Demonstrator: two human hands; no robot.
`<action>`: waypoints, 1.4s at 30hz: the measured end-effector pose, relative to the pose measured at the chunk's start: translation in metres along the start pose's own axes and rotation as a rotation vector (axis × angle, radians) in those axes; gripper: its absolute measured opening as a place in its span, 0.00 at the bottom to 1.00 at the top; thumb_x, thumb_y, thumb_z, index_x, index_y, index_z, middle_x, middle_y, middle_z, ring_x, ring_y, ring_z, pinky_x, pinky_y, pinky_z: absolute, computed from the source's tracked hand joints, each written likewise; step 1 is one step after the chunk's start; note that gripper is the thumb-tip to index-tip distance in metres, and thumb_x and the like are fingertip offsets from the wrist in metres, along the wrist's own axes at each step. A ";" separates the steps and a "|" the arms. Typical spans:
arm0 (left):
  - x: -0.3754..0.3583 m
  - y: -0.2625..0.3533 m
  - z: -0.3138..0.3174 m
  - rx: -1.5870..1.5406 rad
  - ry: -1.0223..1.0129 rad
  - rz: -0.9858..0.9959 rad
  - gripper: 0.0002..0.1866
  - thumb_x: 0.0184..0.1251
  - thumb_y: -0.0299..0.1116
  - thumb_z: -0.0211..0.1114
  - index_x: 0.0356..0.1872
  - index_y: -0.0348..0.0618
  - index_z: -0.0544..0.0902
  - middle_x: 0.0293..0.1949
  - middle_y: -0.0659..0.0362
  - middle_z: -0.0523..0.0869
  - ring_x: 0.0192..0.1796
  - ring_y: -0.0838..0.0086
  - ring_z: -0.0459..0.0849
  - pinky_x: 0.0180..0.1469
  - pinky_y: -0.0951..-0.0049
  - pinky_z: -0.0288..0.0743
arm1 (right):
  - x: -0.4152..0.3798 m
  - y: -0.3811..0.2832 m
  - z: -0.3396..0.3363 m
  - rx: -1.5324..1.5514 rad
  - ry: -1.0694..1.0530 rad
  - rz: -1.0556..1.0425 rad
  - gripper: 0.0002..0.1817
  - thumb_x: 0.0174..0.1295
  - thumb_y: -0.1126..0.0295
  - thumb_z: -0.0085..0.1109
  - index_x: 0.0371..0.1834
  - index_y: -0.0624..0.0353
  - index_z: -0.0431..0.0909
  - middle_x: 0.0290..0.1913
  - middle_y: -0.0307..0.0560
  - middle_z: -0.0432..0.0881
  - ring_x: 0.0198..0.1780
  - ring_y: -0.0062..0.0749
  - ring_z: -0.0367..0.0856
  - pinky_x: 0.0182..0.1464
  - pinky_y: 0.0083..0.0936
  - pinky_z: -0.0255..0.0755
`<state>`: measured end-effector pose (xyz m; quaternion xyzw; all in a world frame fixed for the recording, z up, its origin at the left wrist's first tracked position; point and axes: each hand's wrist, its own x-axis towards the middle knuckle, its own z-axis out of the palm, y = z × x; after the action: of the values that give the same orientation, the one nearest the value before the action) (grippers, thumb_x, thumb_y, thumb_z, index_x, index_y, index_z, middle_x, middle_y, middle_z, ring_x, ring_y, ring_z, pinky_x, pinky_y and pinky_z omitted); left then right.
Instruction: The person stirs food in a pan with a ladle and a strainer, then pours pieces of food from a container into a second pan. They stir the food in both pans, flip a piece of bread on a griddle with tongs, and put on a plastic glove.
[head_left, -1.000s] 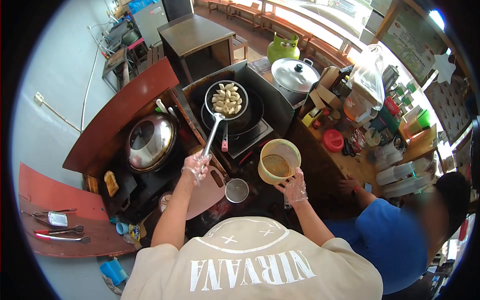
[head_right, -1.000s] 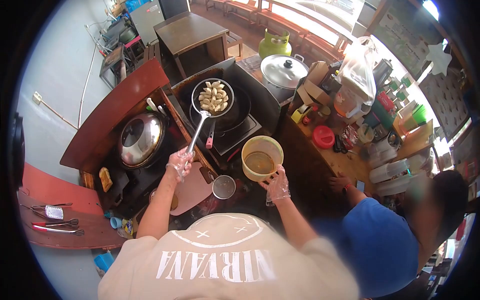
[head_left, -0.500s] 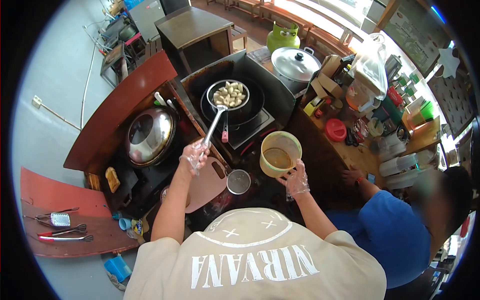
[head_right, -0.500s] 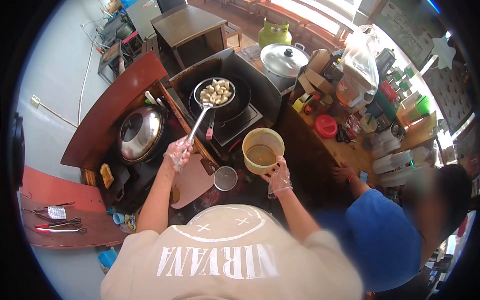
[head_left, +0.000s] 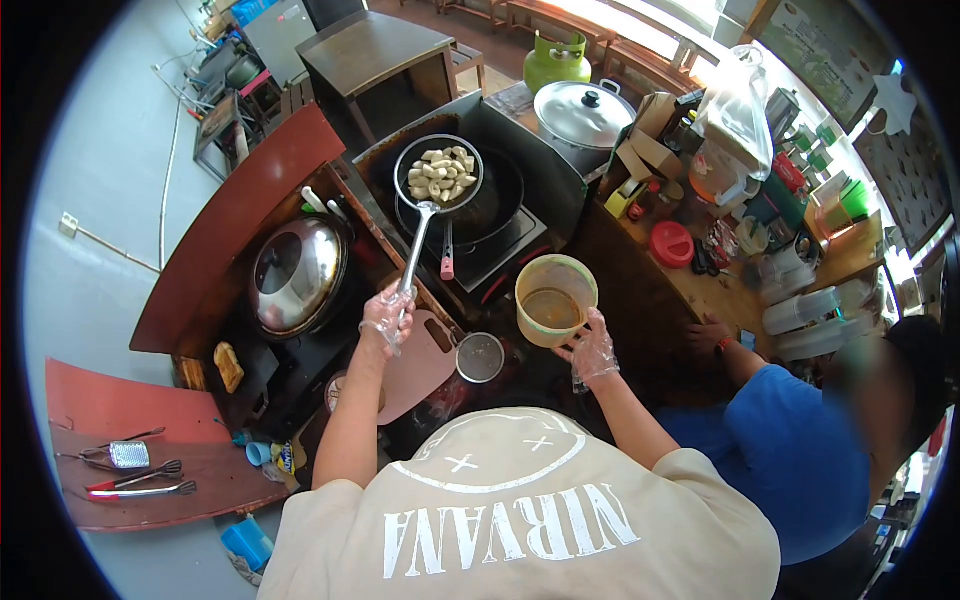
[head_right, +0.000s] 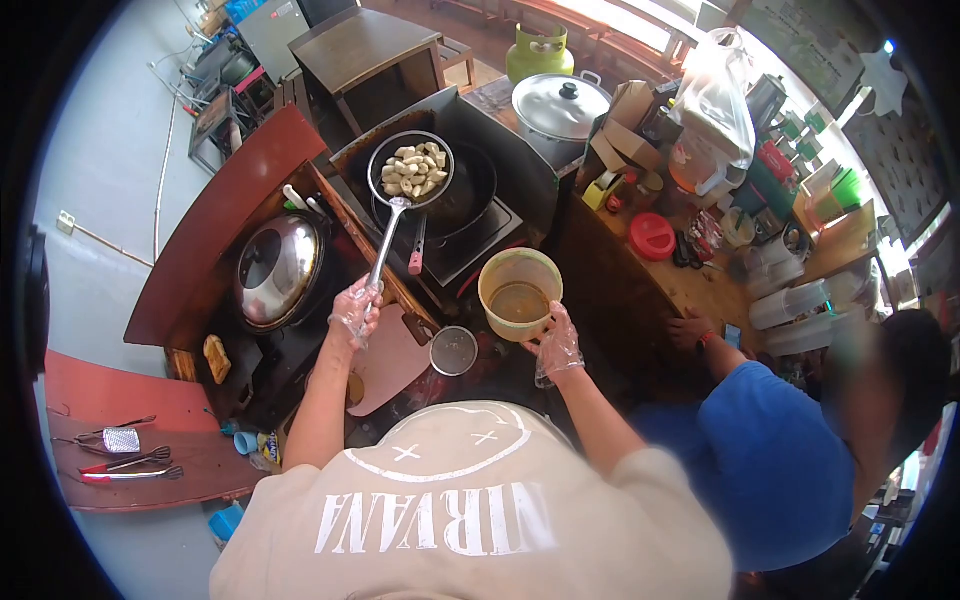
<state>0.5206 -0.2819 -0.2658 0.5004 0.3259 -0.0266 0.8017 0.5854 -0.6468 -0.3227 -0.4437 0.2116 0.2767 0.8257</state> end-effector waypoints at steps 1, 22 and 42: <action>-0.002 -0.003 0.001 0.058 0.045 0.002 0.16 0.74 0.27 0.58 0.61 0.47 0.76 0.28 0.63 0.77 0.17 0.84 0.68 0.13 0.84 0.60 | 0.000 0.001 0.000 -0.009 -0.010 -0.002 0.35 0.59 0.41 0.60 0.67 0.42 0.66 0.62 0.48 0.74 0.62 0.42 0.75 0.58 0.49 0.67; -0.008 -0.002 -0.005 0.066 0.000 0.005 0.12 0.74 0.29 0.58 0.56 0.47 0.79 0.27 0.66 0.76 0.17 0.86 0.70 0.13 0.85 0.61 | 0.006 0.005 0.001 -0.076 0.024 0.022 0.34 0.60 0.41 0.59 0.66 0.42 0.67 0.62 0.46 0.74 0.61 0.40 0.76 0.56 0.48 0.69; -0.029 0.051 0.004 0.023 -0.026 0.116 0.17 0.74 0.29 0.60 0.61 0.47 0.77 0.26 0.64 0.78 0.15 0.85 0.68 0.10 0.83 0.59 | 0.016 0.010 -0.005 -0.131 0.027 0.023 0.37 0.57 0.39 0.62 0.67 0.41 0.65 0.65 0.47 0.68 0.63 0.43 0.72 0.54 0.49 0.71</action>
<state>0.5187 -0.2684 -0.2084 0.5273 0.2854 0.0097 0.8003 0.5903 -0.6428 -0.3408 -0.4978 0.2092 0.2935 0.7889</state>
